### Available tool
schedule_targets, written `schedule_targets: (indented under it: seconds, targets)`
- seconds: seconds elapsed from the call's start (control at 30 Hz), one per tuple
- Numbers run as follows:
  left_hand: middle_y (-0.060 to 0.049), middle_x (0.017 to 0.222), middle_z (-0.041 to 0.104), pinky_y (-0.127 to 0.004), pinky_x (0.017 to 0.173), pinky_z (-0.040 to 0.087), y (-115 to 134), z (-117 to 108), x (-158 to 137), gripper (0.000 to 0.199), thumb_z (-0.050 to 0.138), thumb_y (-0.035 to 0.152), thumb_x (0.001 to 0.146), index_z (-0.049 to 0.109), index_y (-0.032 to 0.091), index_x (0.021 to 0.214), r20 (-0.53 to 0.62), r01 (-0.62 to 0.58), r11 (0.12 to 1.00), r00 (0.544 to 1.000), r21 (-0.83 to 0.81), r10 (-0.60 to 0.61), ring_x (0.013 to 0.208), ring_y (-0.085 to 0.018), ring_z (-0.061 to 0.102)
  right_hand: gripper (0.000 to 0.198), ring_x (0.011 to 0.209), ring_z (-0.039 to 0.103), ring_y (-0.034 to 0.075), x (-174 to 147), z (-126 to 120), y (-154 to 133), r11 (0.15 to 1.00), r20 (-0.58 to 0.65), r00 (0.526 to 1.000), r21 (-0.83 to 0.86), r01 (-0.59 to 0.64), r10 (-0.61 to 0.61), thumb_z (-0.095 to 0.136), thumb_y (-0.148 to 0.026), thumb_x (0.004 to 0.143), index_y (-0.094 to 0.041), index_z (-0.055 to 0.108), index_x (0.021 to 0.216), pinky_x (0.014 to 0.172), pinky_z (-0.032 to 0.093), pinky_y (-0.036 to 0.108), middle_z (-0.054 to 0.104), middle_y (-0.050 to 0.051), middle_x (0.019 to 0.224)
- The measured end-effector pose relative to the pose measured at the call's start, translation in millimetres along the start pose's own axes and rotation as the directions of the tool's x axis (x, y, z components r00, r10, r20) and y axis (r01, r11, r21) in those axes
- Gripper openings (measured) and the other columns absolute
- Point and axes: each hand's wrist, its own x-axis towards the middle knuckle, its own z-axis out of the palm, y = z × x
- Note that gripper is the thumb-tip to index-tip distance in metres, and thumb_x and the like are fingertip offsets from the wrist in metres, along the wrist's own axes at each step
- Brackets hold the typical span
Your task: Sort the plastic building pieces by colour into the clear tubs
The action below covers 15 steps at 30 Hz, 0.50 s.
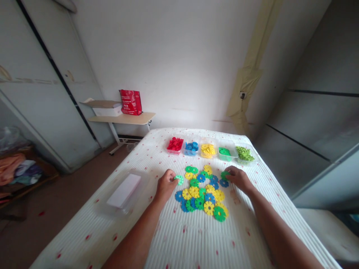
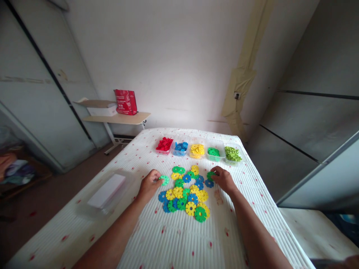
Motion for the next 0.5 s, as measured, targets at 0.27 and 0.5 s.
schedule_targets:
  seconds: [0.27, 0.5]
  targets:
    - [0.004, 0.067, 0.06, -0.022, 0.064, 0.042, 3.0, -1.5, 0.6, 0.006, 0.055, 0.019, 0.066, 0.056, 0.02, 0.072, 0.016, -0.029, 0.997, 0.999, 0.072, 0.028, 0.065, -0.011, 0.057, 0.028, 0.048, 0.05, 0.011, 19.3, -9.9, -9.2, 0.946, -0.054, 0.998, 0.323, -0.02, 0.04, 0.06, -0.032, 0.059, -0.015, 0.06, 0.082, 0.046, 0.041, 0.024, 0.061, 0.0, 0.062]
    - [0.003, 0.068, 0.061, -0.023, 0.066, 0.042, 4.3, -3.5, 0.6, 0.005, 0.054, 0.021, 0.067, 0.056, 0.02, 0.072, 0.019, -0.018, 0.998, 1.0, 0.063, 0.017, 0.067, -0.013, 0.058, 0.041, 0.047, 0.057, 0.012, 73.2, -38.9, -32.7, 0.983, -0.374, 0.911, 0.122, -0.14, 0.176, 0.058, -0.02, 0.062, -0.012, 0.059, 0.102, 0.051, 0.046, 0.026, 0.067, 0.007, 0.074]
